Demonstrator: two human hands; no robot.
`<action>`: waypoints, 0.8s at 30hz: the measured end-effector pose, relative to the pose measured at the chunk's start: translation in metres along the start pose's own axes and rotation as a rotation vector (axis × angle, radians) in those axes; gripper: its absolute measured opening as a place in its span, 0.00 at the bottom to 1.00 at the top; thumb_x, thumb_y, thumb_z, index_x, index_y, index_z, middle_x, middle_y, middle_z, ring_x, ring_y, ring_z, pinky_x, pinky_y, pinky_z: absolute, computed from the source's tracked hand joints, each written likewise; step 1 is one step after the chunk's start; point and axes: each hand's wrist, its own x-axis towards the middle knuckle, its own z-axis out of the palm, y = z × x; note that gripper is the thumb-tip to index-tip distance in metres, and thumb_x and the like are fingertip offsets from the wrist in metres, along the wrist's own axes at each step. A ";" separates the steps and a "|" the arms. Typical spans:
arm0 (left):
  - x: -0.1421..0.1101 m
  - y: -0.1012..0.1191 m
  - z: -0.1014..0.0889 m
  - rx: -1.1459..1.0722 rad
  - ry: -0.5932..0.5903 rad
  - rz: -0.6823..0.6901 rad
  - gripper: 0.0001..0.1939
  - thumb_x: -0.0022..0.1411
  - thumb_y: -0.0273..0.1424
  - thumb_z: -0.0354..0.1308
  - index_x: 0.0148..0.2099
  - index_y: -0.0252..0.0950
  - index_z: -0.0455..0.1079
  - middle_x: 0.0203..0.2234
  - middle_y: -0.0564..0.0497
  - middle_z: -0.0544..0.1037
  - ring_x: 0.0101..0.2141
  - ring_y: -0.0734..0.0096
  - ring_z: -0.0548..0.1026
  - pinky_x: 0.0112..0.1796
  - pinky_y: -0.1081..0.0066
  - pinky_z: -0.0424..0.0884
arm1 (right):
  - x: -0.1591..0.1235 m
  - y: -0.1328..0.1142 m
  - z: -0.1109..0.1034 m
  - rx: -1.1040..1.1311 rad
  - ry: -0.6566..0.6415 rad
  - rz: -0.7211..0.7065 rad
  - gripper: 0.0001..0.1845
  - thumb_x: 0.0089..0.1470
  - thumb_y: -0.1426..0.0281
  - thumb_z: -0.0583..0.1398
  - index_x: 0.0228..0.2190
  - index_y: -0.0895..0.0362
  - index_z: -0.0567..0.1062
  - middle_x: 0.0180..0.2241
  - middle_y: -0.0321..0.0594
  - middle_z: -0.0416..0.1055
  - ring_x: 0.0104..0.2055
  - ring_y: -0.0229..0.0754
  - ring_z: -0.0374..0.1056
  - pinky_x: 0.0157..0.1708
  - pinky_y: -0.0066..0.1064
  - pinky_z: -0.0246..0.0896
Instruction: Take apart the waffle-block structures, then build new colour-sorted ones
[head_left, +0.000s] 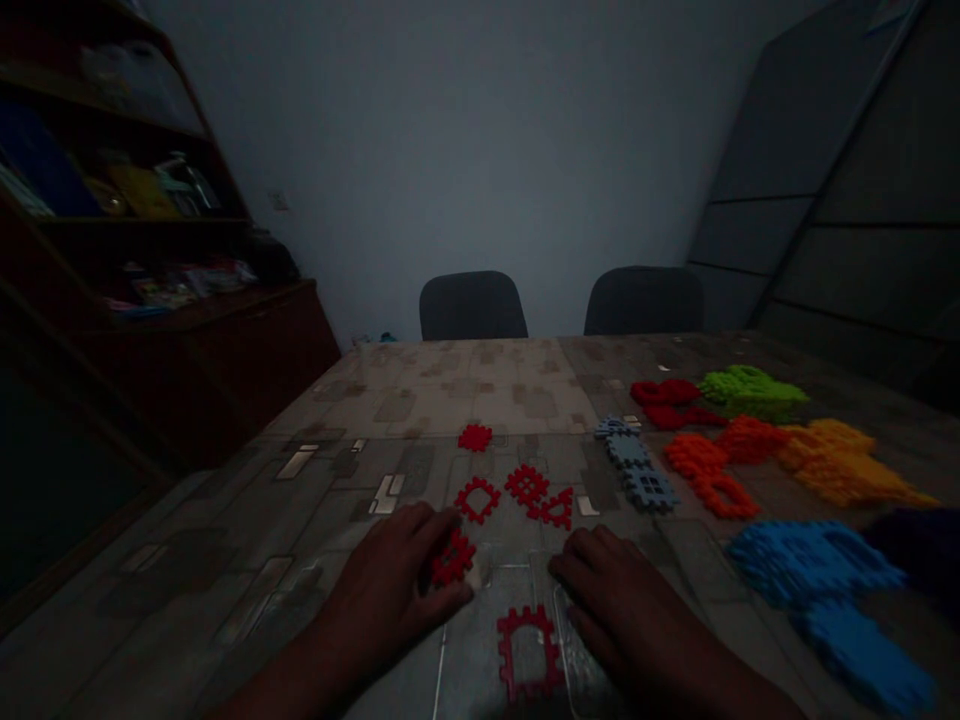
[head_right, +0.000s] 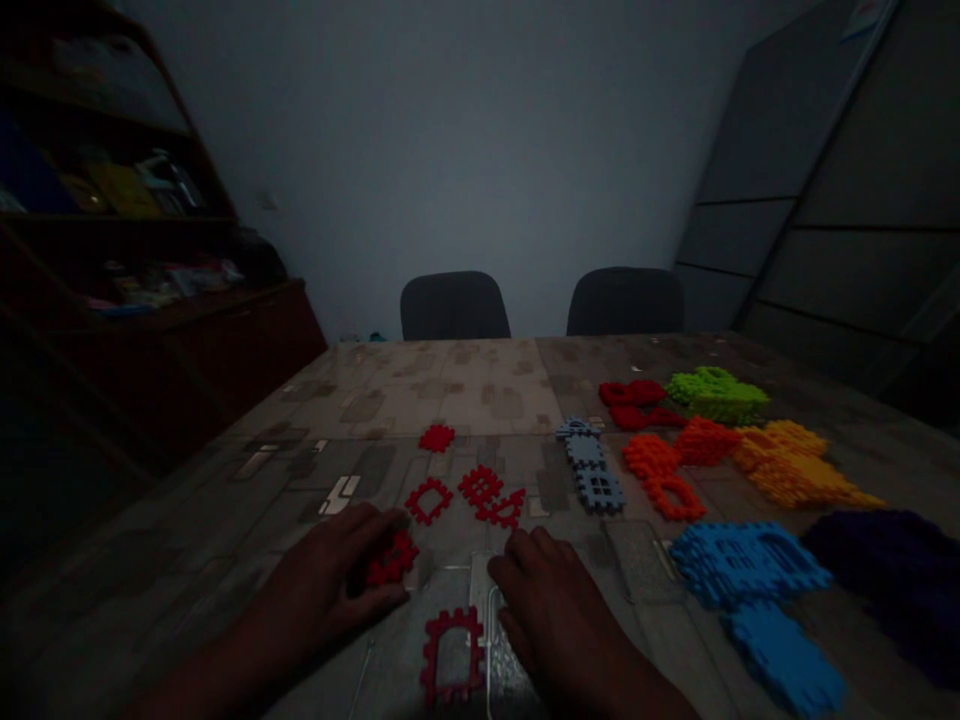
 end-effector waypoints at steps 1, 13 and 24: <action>-0.001 0.003 -0.002 0.040 -0.024 0.000 0.25 0.62 0.46 0.64 0.56 0.40 0.72 0.43 0.44 0.76 0.43 0.50 0.75 0.43 0.56 0.71 | 0.000 -0.001 0.000 0.002 -0.005 0.006 0.16 0.56 0.79 0.58 0.46 0.54 0.75 0.48 0.45 0.70 0.50 0.53 0.64 0.48 0.46 0.60; 0.103 0.021 -0.003 -0.175 -0.199 0.459 0.32 0.57 0.18 0.59 0.63 0.39 0.66 0.60 0.43 0.73 0.59 0.56 0.70 0.60 0.55 0.63 | -0.002 -0.004 -0.004 -0.005 -0.010 0.015 0.18 0.57 0.80 0.58 0.48 0.55 0.75 0.50 0.46 0.70 0.52 0.54 0.64 0.51 0.48 0.61; 0.132 0.013 -0.013 -0.138 -0.277 0.422 0.40 0.56 0.30 0.72 0.68 0.40 0.61 0.57 0.42 0.75 0.55 0.50 0.73 0.56 0.55 0.68 | -0.002 0.003 0.001 -0.018 -0.014 -0.032 0.20 0.55 0.79 0.59 0.49 0.56 0.76 0.50 0.48 0.72 0.50 0.56 0.66 0.48 0.47 0.63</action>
